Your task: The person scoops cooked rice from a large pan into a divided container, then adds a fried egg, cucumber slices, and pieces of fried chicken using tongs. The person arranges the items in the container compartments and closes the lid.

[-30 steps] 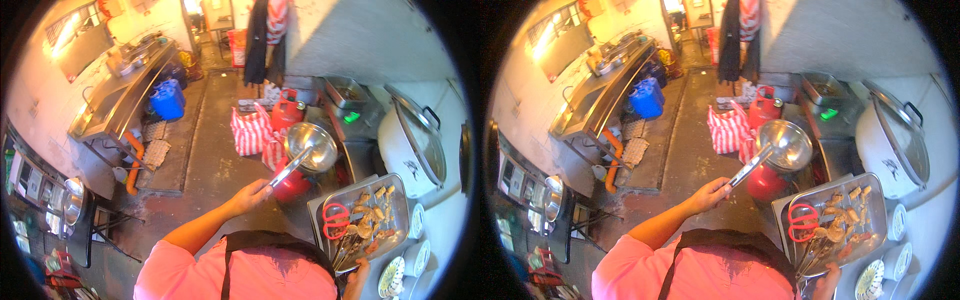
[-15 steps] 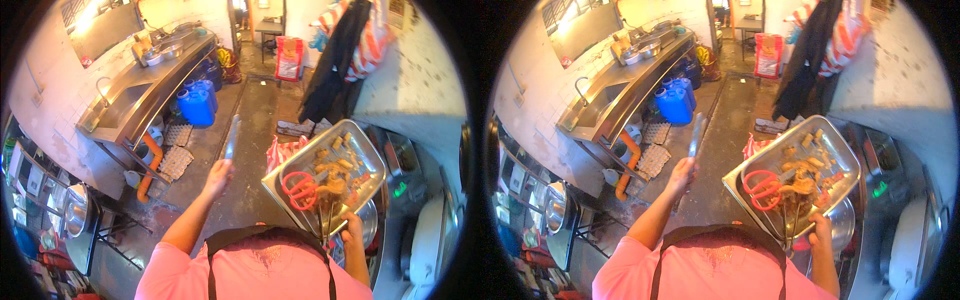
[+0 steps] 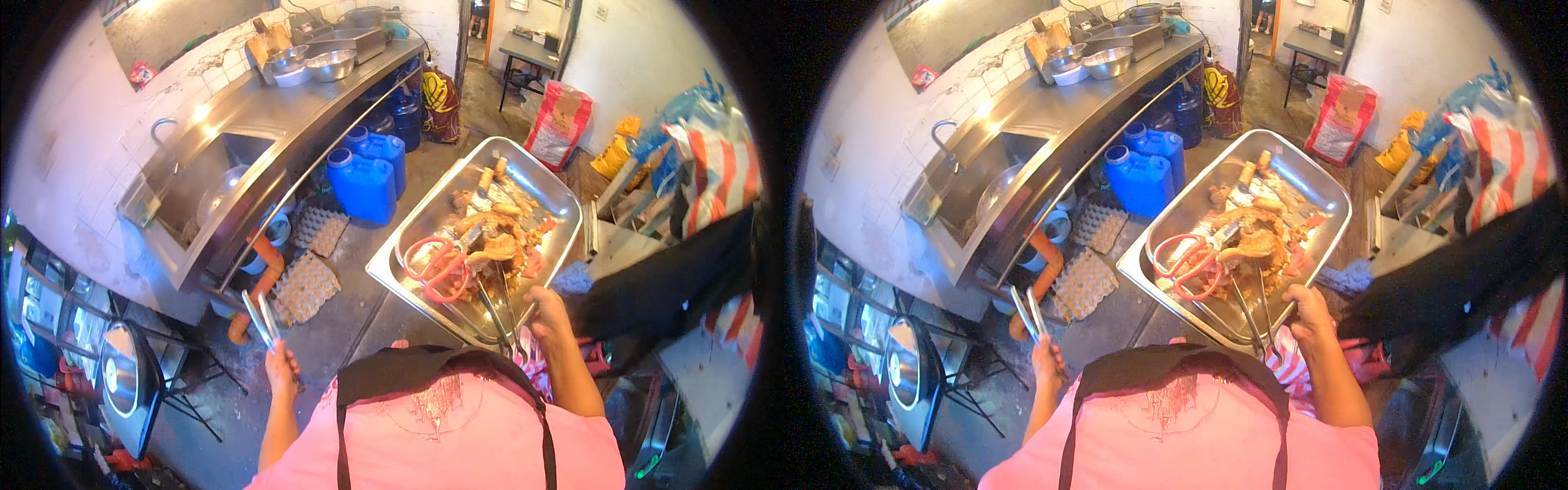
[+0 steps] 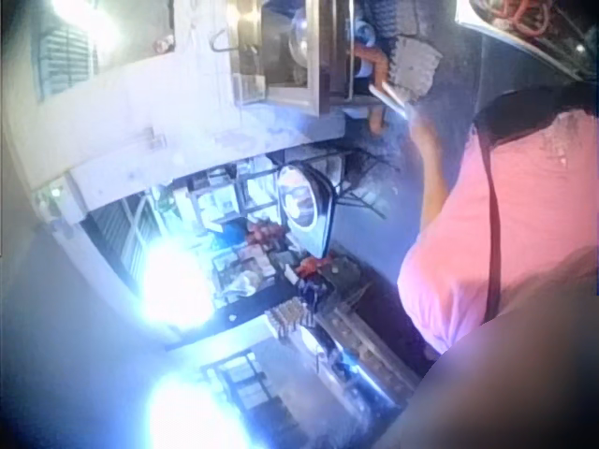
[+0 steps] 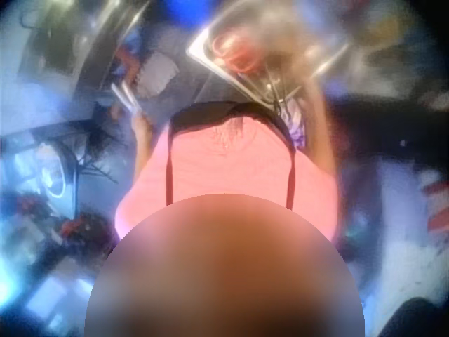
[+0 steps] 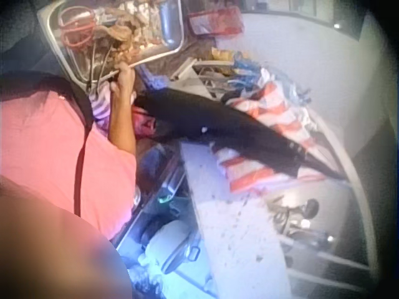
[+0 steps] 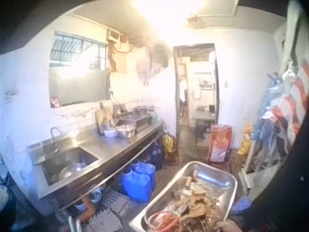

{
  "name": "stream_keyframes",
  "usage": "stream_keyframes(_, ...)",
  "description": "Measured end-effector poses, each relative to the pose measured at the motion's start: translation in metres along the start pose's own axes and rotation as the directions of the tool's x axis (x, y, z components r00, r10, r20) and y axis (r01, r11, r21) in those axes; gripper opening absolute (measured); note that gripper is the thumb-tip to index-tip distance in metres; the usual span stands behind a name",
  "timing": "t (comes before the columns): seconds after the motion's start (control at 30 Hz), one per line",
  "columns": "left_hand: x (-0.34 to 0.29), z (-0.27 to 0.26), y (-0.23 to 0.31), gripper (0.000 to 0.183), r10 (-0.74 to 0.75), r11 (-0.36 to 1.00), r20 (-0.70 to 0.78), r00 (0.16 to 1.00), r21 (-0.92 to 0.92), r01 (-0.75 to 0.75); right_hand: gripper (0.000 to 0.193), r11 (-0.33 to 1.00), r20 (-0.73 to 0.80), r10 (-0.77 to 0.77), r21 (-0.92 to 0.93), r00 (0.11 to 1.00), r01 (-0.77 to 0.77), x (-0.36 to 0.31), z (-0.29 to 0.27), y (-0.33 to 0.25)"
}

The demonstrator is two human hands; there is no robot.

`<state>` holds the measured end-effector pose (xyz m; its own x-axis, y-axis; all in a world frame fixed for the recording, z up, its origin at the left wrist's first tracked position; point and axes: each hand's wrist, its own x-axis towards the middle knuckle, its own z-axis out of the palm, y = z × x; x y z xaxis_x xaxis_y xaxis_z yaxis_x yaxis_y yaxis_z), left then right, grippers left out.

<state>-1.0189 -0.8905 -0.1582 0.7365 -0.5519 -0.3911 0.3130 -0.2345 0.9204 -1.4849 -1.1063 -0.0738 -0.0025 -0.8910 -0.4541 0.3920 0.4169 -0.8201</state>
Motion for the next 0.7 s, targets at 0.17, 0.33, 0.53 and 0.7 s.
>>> stream_keyframes(0.17, 0.110, 0.176, 0.129, 0.036, 0.040, 0.996, 0.366, 0.930, -0.093, -0.006, 0.013, 0.978, 0.116, -0.002, -0.207, 0.993, 0.026, 0.098, 0.084, -0.069)
stream_keyframes(0.33, 0.181, 0.288, 0.229, 0.052, 0.033, 0.993, 0.544, 0.838, -0.113, 0.035, 0.018, 0.969, 0.303, 0.044, -0.244, 0.952, 0.033, 0.203, 0.182, -0.123)
stream_keyframes(0.53, 0.202, 0.355, 0.259, 0.049, 0.215, 0.955, 0.343, 0.914, -0.269, -0.124, 0.029, 0.908, 0.525, 0.232, -0.420, 0.819, 0.012, 0.358, 0.279, -0.170)
stream_keyframes(0.7, 0.238, 0.358, 0.293, 0.036, 0.418, 0.908, 0.054, 0.907, -0.055, -0.415, 0.026, 0.829, 0.690, 0.334, -0.539, 0.642, 0.149, 0.436, 0.411, -0.199)
